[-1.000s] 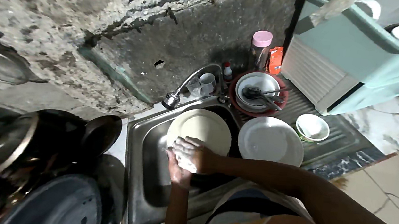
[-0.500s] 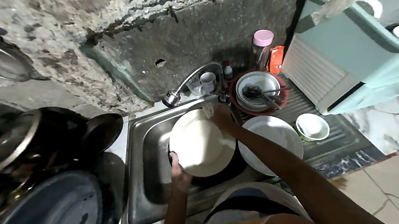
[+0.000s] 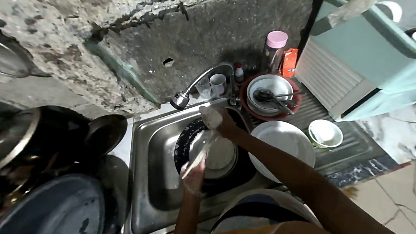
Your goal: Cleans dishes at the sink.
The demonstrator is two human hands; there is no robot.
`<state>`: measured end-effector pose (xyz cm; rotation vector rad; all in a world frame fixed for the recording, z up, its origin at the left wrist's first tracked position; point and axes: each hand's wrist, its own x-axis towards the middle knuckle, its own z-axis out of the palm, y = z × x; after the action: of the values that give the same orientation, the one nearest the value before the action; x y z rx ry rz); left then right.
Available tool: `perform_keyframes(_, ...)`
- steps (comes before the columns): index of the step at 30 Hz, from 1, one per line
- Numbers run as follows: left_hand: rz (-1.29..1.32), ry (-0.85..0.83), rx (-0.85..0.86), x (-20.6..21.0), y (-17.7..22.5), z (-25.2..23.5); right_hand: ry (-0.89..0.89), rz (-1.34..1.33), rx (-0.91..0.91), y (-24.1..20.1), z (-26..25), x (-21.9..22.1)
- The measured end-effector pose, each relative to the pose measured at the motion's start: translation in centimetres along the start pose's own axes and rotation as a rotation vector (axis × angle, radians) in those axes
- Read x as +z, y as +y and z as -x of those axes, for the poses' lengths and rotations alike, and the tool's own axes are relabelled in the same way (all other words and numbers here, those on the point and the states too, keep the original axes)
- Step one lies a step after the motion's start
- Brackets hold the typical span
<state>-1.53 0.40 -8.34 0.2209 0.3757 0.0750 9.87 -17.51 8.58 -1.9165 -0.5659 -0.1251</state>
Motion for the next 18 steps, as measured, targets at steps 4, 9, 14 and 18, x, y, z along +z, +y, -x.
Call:
perform_keyframes(4, -0.200, -0.026, 0.181, 1.4, 1.1, -0.1, -0.261, 0.083, 0.047, 3.5, -0.8, 0.0)
perform_keyframes(9, -0.156, -0.048, 0.199, 2.9, 1.9, -1.2, -0.402, 0.491, -0.019, 5.9, 4.0, 4.7)
perform_keyframes(14, -0.226, -0.264, 0.085, 3.0, 1.5, -0.8, -0.454, 0.237, -0.337, 5.8, 6.4, 10.1)
perform_keyframes(18, -0.375, -0.225, 0.012, 4.1, 1.9, 1.6, -0.283, 0.445, -0.275, 7.4, 0.5, 10.2)
